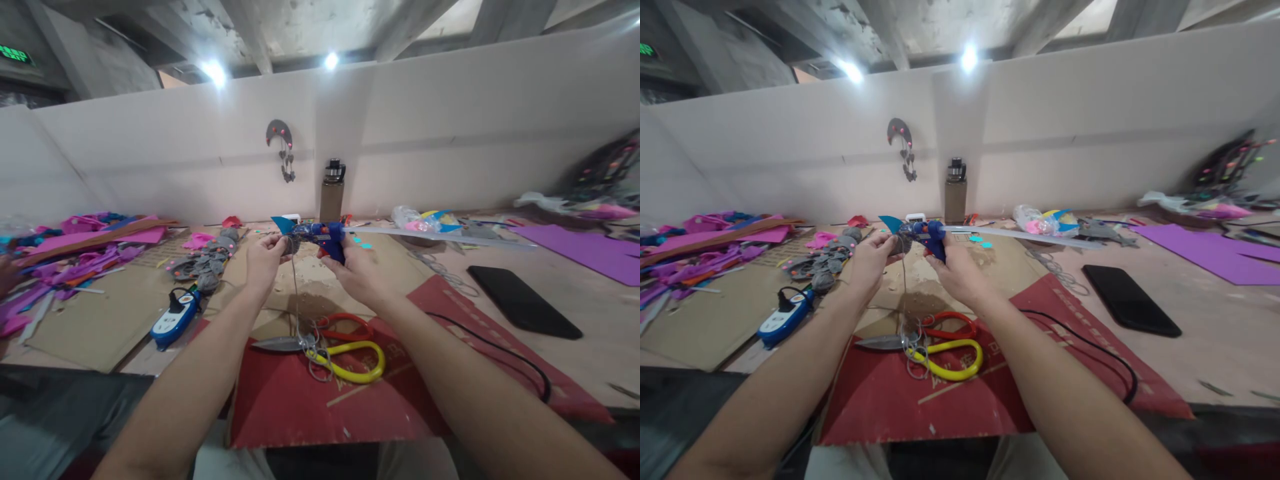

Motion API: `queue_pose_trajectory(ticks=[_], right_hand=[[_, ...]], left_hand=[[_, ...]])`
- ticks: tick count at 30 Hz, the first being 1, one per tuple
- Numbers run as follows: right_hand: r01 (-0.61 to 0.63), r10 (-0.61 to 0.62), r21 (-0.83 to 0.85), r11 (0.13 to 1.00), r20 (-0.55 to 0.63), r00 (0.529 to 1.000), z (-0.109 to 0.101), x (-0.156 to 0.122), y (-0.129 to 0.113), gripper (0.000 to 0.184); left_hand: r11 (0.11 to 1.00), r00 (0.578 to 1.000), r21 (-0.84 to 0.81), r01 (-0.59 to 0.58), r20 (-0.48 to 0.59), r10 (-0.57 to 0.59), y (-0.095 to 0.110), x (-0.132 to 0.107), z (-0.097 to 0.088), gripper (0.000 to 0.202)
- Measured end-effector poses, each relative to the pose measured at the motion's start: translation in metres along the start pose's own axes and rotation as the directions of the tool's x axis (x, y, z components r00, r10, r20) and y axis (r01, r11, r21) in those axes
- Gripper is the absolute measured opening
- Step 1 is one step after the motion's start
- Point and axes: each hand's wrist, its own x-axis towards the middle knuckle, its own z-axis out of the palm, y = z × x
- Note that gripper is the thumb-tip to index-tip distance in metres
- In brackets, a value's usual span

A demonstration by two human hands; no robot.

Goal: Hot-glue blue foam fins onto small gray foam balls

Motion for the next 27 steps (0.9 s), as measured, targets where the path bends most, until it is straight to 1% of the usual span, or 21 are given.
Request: queue_pose_trajectory(ticks=[5, 10, 14, 18, 21, 27], right_hand=[[0.001, -0.001, -0.030, 1.000, 0.004, 1.000, 0.000, -0.001, 0.000, 0.028], [0.014, -0.013, -0.036, 0.999, 0.019, 1.000, 0.000, -0.001, 0.001, 0.026], [0.028, -0.028, -0.095, 0.995, 0.006, 1.000, -0.002, -0.001, -0.003, 0.031], [0.012, -0.013, -0.187, 0.982, 0.000, 1.000, -0.006, -0.003, -0.010, 0.027], [0.009, -0.012, -0.235, 0.972, -0.009, 1.000, -0.007, -0.002, -0.010, 0.029], [0.015, -0.018, -0.199, 0.980, -0.016, 1.000, -0.007, -0.001, -0.003, 0.037]], left_hand=[[1.000, 1.000, 0.009, -0.005, -0.001, 0.005, 0.000, 0.001, 0.000, 0.022], [0.997, 0.999, 0.069, -0.032, -0.005, 0.032, -0.001, 0.002, 0.000, 0.021], [0.993, 0.998, 0.101, -0.058, -0.007, 0.059, -0.003, 0.003, -0.001, 0.023], [0.991, 0.997, 0.112, -0.076, -0.018, 0.078, -0.005, 0.005, -0.003, 0.026], [0.991, 0.997, 0.110, -0.073, -0.029, 0.077, -0.006, 0.005, -0.003, 0.026], [0.995, 0.997, 0.081, -0.064, -0.047, 0.068, -0.006, 0.006, -0.003, 0.029]])
